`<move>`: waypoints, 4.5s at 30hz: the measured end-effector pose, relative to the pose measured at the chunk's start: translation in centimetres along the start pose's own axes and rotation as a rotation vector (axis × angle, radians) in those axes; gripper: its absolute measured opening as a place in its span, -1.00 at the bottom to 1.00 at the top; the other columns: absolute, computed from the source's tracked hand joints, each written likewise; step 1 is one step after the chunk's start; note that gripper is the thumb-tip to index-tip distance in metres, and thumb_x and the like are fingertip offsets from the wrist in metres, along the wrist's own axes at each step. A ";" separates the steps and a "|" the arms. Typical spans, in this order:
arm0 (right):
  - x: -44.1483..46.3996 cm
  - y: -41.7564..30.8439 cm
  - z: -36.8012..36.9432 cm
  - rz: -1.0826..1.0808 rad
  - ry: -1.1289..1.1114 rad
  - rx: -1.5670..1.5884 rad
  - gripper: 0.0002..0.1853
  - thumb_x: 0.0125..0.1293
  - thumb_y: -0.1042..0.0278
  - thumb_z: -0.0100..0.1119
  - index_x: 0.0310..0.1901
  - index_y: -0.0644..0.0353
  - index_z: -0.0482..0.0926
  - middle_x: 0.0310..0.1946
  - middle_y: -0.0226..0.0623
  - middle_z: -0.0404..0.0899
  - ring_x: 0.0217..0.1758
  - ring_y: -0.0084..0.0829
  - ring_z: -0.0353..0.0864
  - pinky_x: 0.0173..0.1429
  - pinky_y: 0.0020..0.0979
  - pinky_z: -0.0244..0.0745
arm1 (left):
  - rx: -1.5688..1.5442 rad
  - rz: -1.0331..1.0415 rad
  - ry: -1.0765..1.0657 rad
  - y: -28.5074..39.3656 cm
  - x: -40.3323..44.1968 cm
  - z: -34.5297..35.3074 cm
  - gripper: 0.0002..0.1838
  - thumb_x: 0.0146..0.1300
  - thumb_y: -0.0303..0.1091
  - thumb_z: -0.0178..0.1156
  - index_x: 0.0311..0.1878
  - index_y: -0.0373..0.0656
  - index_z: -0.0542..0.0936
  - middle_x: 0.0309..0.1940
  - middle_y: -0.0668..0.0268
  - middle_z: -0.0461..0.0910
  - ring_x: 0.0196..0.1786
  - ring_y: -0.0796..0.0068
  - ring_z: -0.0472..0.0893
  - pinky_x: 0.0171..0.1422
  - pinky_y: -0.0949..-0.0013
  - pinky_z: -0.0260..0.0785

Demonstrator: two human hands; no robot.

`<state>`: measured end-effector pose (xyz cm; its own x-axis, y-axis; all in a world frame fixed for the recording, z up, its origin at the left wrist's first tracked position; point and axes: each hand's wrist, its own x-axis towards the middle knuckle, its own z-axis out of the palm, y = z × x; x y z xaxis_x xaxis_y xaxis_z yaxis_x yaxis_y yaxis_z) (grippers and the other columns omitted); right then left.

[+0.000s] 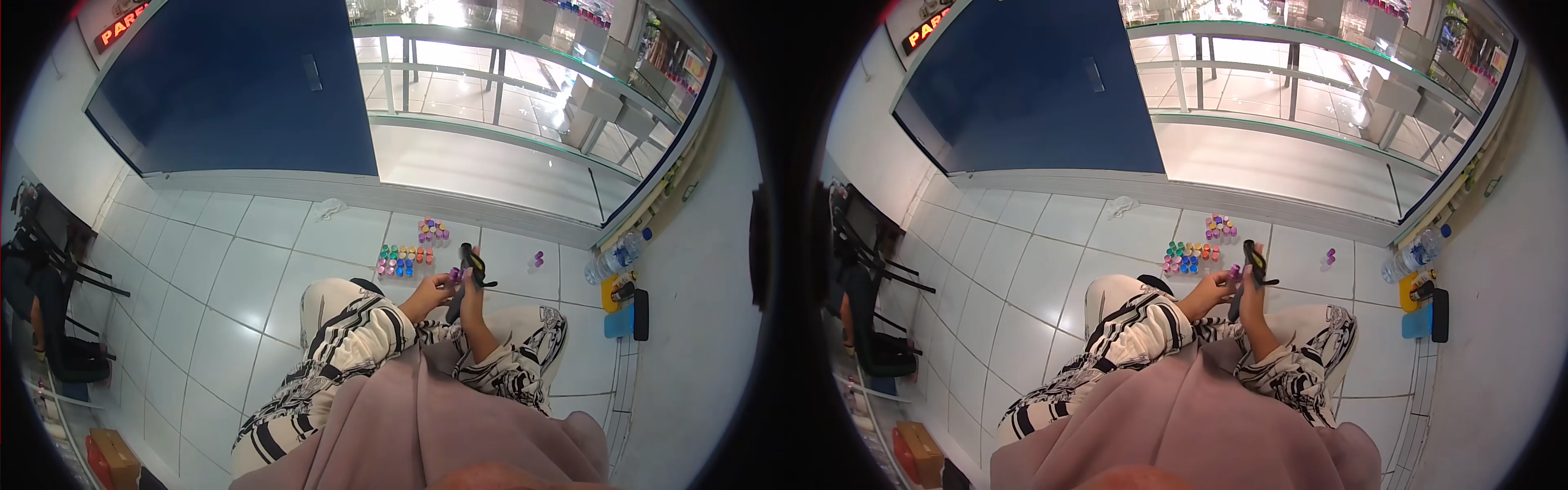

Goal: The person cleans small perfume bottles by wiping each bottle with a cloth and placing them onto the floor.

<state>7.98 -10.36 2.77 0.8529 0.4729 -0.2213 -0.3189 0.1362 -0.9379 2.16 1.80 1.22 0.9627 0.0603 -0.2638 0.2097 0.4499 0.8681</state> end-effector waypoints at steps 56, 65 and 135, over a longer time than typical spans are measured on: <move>-2.4 0.5 2.4 -0.203 -0.134 0.080 -0.35 0.57 -0.07 -0.22 0.57 -0.13 -0.11 0.17 -0.27 0.44 -0.15 -0.49 0.56 -0.09 -0.44 0.55 | 0.039 0.053 0.177 1.6 0.2 -0.6 -0.66 0.32 -0.24 0.30 0.09 -0.17 0.58 -0.09 0.37 0.63 -0.06 0.58 0.61 -0.11 0.45 0.52; 1.2 -0.6 0.5 -0.213 0.094 0.143 -0.37 0.57 -0.03 -0.21 0.54 0.03 0.03 0.43 -0.23 0.17 0.36 -0.40 0.28 0.34 -0.39 0.32 | 0.038 -0.085 -0.050 0.9 -0.3 0.1 -0.62 0.34 -0.20 0.27 0.13 -0.20 0.54 -0.04 0.34 0.61 0.00 0.56 0.60 0.09 0.36 0.49; -1.5 0.3 2.3 -0.152 -0.121 0.026 -0.28 0.56 -0.04 -0.16 0.57 -0.02 -0.20 0.16 -0.18 0.44 0.12 -0.41 0.49 0.12 -0.40 0.48 | -0.047 0.108 0.167 0.7 -0.1 -0.1 -0.69 0.38 -0.24 0.23 0.11 -0.14 0.53 -0.15 0.37 0.63 -0.21 0.61 0.61 -0.21 0.53 0.47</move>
<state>5.65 -9.01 3.49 0.8364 0.5464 -0.0427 -0.2027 0.2360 -0.9504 2.21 2.19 1.80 0.9366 0.2557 -0.2396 0.0948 0.4733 0.8758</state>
